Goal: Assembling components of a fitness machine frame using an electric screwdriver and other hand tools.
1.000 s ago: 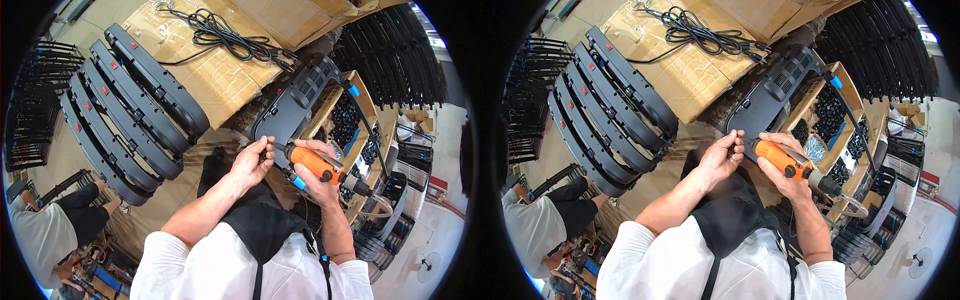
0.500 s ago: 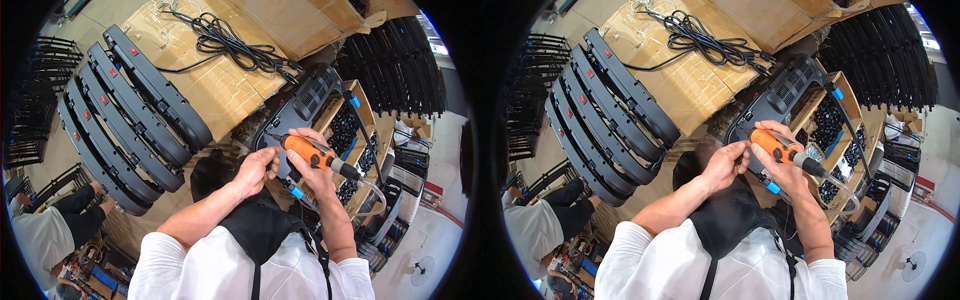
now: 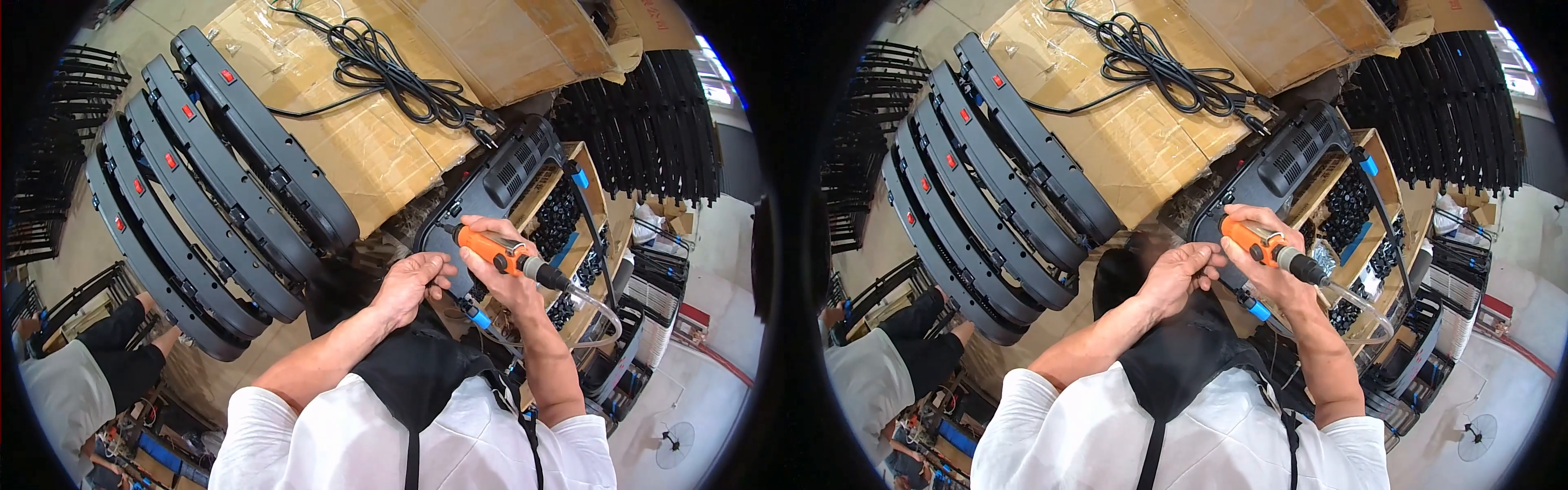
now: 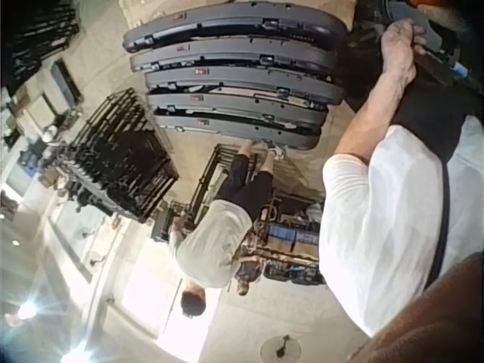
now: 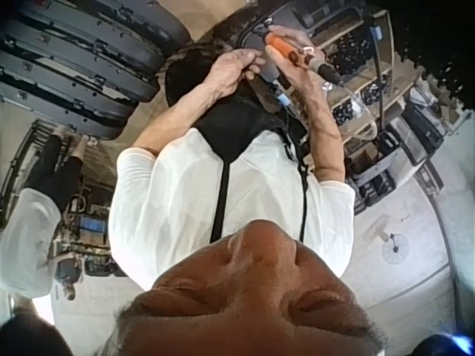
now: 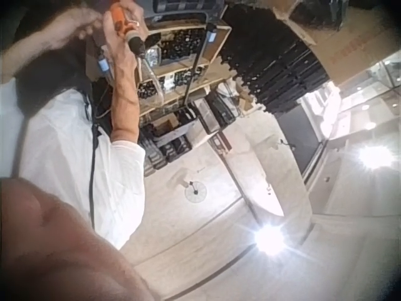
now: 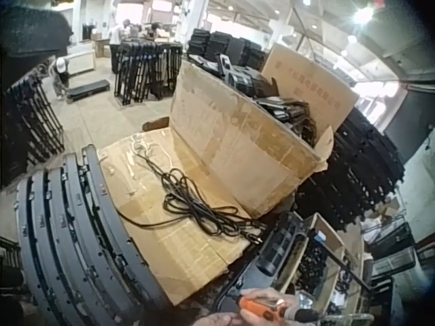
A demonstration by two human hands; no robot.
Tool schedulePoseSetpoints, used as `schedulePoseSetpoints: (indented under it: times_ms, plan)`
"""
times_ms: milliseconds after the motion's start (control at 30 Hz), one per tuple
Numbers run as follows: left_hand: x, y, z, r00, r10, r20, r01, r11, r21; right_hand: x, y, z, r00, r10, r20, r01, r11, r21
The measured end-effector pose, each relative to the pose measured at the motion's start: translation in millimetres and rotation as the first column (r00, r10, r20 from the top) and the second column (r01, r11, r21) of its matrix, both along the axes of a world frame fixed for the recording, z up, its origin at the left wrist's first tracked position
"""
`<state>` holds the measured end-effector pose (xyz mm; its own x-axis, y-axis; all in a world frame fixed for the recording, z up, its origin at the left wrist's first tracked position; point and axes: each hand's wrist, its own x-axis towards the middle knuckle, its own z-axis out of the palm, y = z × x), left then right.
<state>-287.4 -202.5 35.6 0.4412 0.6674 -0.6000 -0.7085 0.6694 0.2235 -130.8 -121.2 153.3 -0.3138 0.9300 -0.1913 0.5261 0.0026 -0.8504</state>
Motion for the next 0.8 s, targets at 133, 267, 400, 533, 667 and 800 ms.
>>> schedulePoseSetpoints:
  times_ms: [133, 267, 400, 533, 667, 800]
  plan:
    - [-3.7, 1.8, -1.4, 1.000, 0.013, 0.029, -0.011, 0.997, -0.073, -2.3, 1.2, -1.9, 1.000, -0.006, 0.010, 0.006, 1.000, 0.011]
    - [-5.9, 4.7, -3.6, 0.999, 0.003, 0.049, 0.004, 0.992, -0.128, -3.1, 0.5, -4.9, 1.000, -0.019, 0.014, 0.019, 0.999, 0.033]
    - [3.3, 18.2, 4.0, 0.995, 0.087, 0.056, -0.075, 0.979, -0.189, 9.3, -12.4, 15.4, 0.992, -0.120, -0.037, 0.121, 0.992, 0.031]
    - [25.2, 49.9, 25.7, 0.982, 0.150, 0.112, -0.117, 0.958, -0.260, 48.1, -19.0, 39.5, 0.954, -0.181, -0.239, 0.183, 0.983, -0.014]
    - [73.9, 85.3, 33.9, 0.954, 0.102, 0.283, -0.050, 0.981, -0.185, 96.1, -9.0, 54.2, 0.969, -0.152, -0.195, 0.183, 0.971, 0.155]
    - [131.4, 125.1, 36.6, 0.926, 0.002, 0.378, 0.045, 0.992, -0.116, 154.3, 16.4, 71.7, 0.944, -0.232, -0.233, 0.267, 0.955, 0.132]
